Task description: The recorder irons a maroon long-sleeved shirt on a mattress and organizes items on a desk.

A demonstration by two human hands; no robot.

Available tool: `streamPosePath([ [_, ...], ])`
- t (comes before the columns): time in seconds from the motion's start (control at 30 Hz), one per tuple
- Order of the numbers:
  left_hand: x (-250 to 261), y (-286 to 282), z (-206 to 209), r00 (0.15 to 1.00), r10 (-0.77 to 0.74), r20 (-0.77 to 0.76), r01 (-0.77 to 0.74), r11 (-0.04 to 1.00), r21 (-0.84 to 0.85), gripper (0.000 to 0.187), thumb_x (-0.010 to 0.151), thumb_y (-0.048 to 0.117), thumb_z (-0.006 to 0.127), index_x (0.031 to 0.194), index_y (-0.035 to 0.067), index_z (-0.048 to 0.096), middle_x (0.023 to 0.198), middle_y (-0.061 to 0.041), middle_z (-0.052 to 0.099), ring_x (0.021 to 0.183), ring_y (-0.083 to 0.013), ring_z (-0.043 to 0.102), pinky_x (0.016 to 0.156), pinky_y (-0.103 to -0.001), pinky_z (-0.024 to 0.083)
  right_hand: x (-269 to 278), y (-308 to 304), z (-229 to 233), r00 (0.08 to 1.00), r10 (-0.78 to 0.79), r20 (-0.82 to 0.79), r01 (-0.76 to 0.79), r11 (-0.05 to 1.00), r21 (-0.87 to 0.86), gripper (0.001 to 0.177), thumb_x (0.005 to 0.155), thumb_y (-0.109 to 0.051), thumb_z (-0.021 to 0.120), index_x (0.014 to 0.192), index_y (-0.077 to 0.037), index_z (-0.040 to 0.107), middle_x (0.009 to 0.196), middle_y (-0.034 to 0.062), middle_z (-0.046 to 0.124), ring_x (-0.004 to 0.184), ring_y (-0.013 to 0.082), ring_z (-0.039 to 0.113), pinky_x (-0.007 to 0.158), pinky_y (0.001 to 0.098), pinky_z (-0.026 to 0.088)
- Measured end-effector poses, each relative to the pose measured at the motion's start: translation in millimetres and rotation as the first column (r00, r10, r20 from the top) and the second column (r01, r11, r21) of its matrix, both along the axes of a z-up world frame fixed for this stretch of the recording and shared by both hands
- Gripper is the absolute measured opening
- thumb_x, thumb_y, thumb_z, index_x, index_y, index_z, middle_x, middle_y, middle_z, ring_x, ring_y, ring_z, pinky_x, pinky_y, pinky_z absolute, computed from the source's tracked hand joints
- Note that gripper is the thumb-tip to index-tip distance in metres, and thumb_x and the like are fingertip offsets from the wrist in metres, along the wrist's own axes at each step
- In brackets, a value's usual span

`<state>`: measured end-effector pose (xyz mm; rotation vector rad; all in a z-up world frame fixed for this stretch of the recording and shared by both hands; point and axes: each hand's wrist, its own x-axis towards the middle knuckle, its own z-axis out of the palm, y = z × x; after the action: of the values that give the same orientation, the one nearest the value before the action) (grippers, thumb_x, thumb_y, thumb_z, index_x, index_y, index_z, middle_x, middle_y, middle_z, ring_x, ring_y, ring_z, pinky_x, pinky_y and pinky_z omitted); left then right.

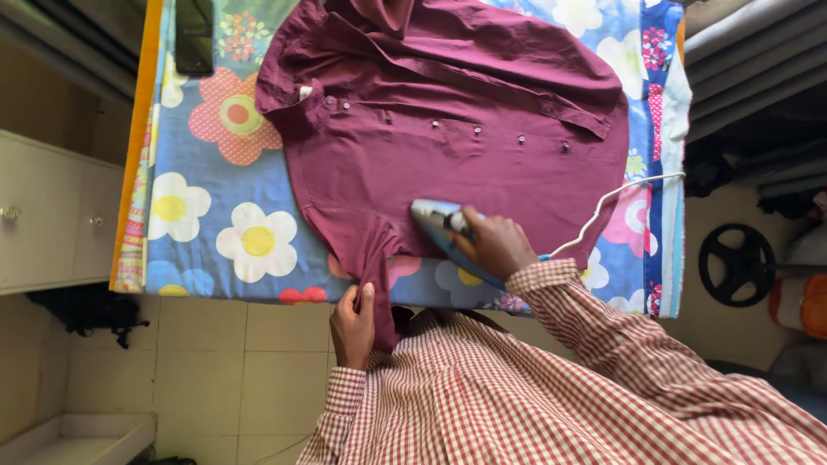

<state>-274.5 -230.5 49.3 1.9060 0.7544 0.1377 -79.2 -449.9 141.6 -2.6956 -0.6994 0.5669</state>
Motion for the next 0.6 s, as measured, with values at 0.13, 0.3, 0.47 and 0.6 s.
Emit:
streamPosePath([
  [0.13,-4,9,-1,0.999,0.003,-0.042,0.002,0.994,0.110,0.045,0.101,0.039,0.064,0.083,-0.002,0.057,0.072,-0.023,0.052,0.059,-0.0255,0.044,0.058,-0.041,0.044,42,3,-21,0.911,-0.400,0.105,0.403,0.915,-0.007,0.037,0.097,-0.043,0.065,0.113,-0.011,0.056,0.080,0.0249,0.072,0.076,0.0472,0.072,0.068,0.0598,0.056],
  [0.3,-8,7,-1,0.991,0.076,-0.106,-0.077,0.997,-0.011,0.038,0.097,0.039,0.065,0.090,0.002,0.069,0.069,-0.013,0.067,0.062,-0.0196,0.063,0.060,-0.038,0.050,108,10,-50,0.862,-0.451,0.229,0.457,0.889,0.030,0.040,0.097,-0.045,0.068,0.114,-0.010,0.057,0.083,0.0267,0.072,0.082,0.0495,0.071,0.070,0.0604,0.056],
  [0.47,-14,4,-10,0.998,0.044,-0.050,-0.042,0.998,0.043,0.035,0.096,0.038,0.066,0.091,0.003,0.070,0.074,-0.008,0.070,0.068,-0.0173,0.068,0.065,-0.036,0.053,138,28,-55,0.840,-0.489,0.235,0.499,0.867,0.021,0.044,0.092,-0.047,0.070,0.111,-0.010,0.057,0.090,0.0270,0.071,0.088,0.0497,0.070,0.072,0.0613,0.055],
  [0.6,-13,12,-13,0.993,0.009,-0.120,-0.004,0.999,0.043,0.035,0.096,0.038,0.066,0.091,0.004,0.069,0.072,-0.009,0.069,0.065,-0.0183,0.065,0.063,-0.037,0.052,102,4,-42,0.863,-0.470,0.184,0.468,0.882,0.056,0.044,0.095,-0.046,0.069,0.115,-0.009,0.056,0.089,0.0289,0.071,0.089,0.0513,0.069,0.074,0.0616,0.054],
])
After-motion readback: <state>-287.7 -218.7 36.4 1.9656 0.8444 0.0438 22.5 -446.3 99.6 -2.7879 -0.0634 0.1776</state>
